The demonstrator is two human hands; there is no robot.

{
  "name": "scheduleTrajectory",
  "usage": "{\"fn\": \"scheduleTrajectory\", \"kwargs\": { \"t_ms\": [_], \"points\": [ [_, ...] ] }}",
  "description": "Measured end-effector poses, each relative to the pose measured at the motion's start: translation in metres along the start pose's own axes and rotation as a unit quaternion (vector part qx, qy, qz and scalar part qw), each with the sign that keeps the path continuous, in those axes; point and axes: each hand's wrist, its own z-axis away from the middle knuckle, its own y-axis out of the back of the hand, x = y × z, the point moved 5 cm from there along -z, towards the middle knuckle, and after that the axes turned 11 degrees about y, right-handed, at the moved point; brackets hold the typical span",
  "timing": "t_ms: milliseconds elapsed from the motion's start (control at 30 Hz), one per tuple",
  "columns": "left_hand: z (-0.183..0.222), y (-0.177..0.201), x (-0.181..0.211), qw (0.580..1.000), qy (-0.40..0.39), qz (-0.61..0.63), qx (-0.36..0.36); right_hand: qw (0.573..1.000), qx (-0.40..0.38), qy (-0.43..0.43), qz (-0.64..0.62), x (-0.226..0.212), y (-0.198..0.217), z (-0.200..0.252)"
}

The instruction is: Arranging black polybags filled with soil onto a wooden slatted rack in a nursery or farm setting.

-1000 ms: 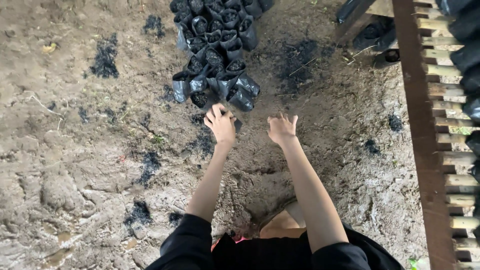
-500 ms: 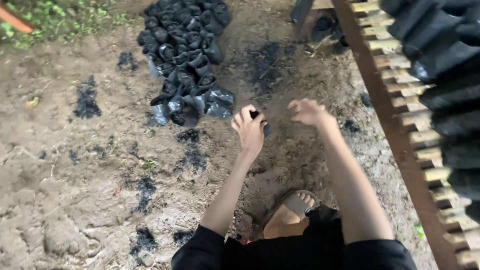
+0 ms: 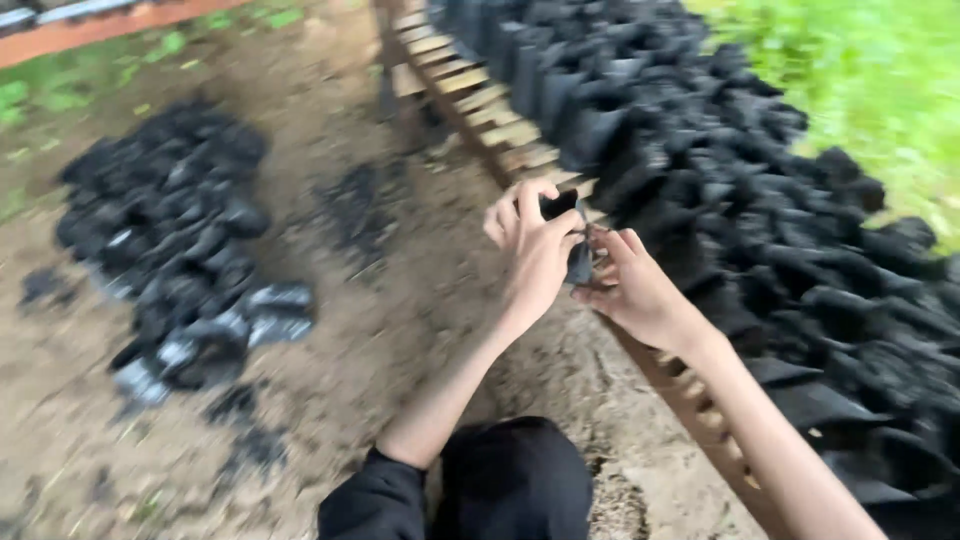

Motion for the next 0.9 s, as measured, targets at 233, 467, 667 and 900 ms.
{"fn": "scheduleTrajectory", "kwargs": {
  "t_ms": [233, 467, 667, 900],
  "points": [
    [-0.007, -0.027, 0.166, 0.977, -0.195, 0.081, -0.027, 0.967, 0.223, -0.098, 0.07, -0.022, 0.113, 0.095],
    [0.054, -0.035, 0.276, 0.943, -0.286, 0.148, -0.086, 0.932, 0.246, -0.182, 0.196, -0.037, 0.177, 0.228],
    [0.121, -0.048, 0.346, 0.883, -0.358, 0.253, -0.166, 0.92, 0.262, -0.278, 0.094, -0.059, 0.2, 0.326],
    [0.22, -0.077, 0.397, 0.822, -0.392, 0.324, -0.256, 0.883, 0.205, -0.418, 0.059, -0.069, 0.208, 0.442]
  ]
}}
